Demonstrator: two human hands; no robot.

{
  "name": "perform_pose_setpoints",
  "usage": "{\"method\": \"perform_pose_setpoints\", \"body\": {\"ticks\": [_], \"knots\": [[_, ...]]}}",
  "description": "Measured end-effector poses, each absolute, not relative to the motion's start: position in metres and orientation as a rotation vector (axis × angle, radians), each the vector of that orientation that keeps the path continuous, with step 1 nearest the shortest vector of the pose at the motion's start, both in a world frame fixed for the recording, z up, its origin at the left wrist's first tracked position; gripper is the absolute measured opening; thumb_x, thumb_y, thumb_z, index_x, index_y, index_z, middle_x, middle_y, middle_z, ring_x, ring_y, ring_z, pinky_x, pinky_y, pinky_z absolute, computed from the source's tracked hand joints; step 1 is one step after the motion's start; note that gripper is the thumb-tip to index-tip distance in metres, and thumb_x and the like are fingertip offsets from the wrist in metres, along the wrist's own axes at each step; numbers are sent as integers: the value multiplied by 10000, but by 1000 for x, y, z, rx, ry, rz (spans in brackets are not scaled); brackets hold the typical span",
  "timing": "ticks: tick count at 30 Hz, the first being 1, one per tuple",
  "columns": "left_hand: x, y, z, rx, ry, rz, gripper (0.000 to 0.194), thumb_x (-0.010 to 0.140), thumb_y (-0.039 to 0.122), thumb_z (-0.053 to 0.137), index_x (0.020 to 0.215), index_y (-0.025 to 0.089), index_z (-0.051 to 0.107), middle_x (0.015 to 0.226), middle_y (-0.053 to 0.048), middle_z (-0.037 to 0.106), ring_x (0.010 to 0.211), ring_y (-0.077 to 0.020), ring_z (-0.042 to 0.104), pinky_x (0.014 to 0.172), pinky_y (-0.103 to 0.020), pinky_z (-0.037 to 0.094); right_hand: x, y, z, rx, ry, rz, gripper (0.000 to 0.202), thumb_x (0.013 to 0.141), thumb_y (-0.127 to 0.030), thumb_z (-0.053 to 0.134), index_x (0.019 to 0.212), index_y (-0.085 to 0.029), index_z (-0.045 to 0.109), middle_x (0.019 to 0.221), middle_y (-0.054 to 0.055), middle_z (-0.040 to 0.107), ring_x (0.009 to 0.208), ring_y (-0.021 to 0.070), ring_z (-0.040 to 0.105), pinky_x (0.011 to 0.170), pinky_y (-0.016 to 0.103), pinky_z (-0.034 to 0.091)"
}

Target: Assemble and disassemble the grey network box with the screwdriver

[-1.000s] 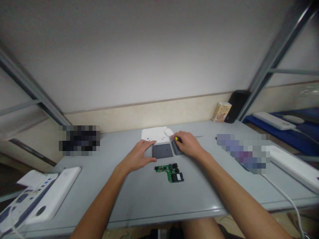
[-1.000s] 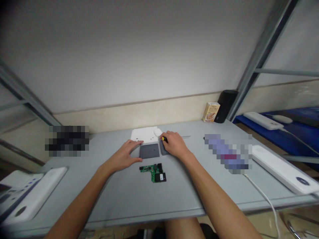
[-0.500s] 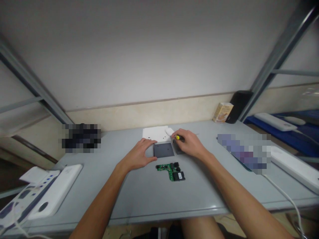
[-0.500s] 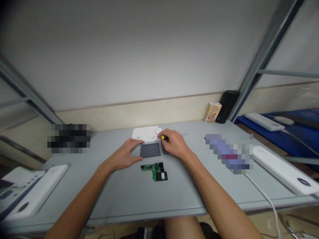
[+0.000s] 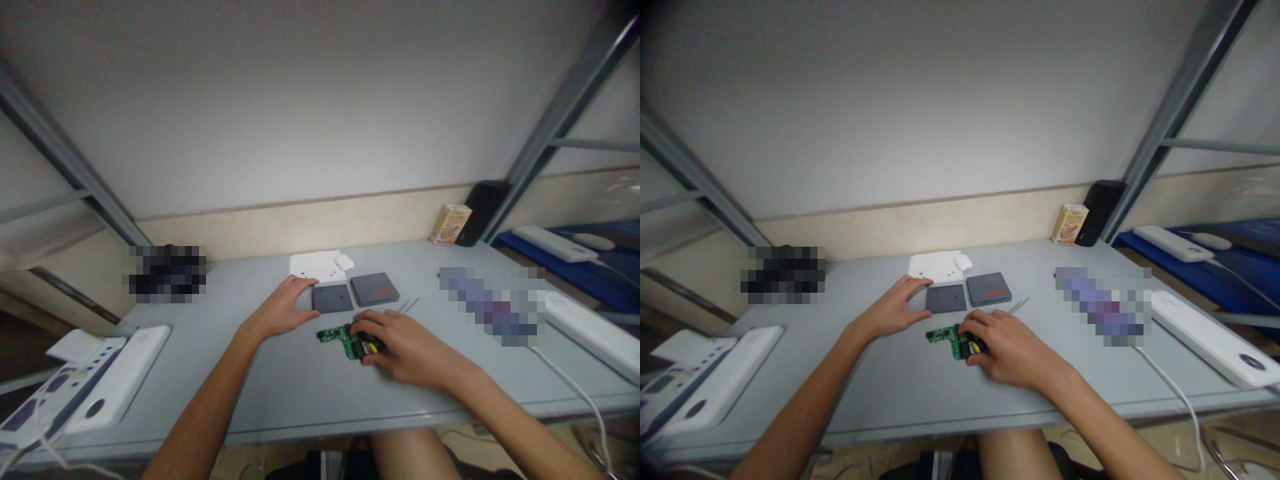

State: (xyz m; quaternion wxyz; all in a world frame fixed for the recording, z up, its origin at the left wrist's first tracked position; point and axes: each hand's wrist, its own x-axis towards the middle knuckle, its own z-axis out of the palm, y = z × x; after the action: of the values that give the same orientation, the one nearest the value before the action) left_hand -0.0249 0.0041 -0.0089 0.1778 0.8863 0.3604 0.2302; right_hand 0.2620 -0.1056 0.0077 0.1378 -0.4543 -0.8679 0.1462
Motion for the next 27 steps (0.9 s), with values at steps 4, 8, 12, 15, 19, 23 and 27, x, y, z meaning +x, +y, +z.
{"method": "perform_pose_setpoints", "body": {"ticks": [4,8,12,15,19,23,27], "knots": [[-29,5,-9,2442,1011,649,669,810,385,794,1409,264,521,1330,-80,582,1242,-257,543,1135,-428,421,267,-94,11,-1262,-2497,263,321,916,-398,673,1216,-284,664,1267,83,657,1042,264,670,939,426,496],[-33,6,-10,2362,1038,609,724,771,394,819,1421,300,514,1307,-72,561,1206,-260,562,1099,-425,452,270,-72,20,-1291,-2452,128,312,962,-455,599,1206,-268,653,1198,87,683,983,255,680,875,422,513],[-34,6,-9,2322,1041,586,753,769,400,818,1442,314,491,1298,-74,544,1167,-255,571,1075,-427,467,266,-52,22,-1286,-2477,63,285,942,-454,629,1143,-256,674,1104,81,710,958,262,685,873,431,495],[-33,6,-8,2311,1040,580,772,767,402,822,1453,311,480,1294,-80,540,1170,-260,564,1081,-440,462,261,-46,19,-1272,-2525,68,284,933,-465,635,1126,-261,680,1058,72,714,915,254,681,842,414,484],[-32,6,-9,2316,1029,583,771,768,387,827,1454,314,481,1305,-79,541,1189,-258,555,1095,-438,452,256,-44,14,-1273,-2542,86,300,931,-490,632,1124,-265,680,1056,60,713,894,246,673,823,403,472],[-33,6,-10,2314,1011,595,769,770,377,827,1454,320,479,1310,-75,542,1195,-251,559,1101,-434,449,253,-40,11,-1232,-2566,99,300,940,-490,623,1125,-259,672,1102,57,713,934,250,670,845,403,466],[-34,7,-10,2307,1011,594,786,771,368,828,1465,315,464,1296,-78,559,1186,-251,573,1092,-435,456,253,-35,9,-1202,-2596,79,282,934,-469,643,1112,-252,675,1098,58,724,954,256,669,852,405,454]]}}
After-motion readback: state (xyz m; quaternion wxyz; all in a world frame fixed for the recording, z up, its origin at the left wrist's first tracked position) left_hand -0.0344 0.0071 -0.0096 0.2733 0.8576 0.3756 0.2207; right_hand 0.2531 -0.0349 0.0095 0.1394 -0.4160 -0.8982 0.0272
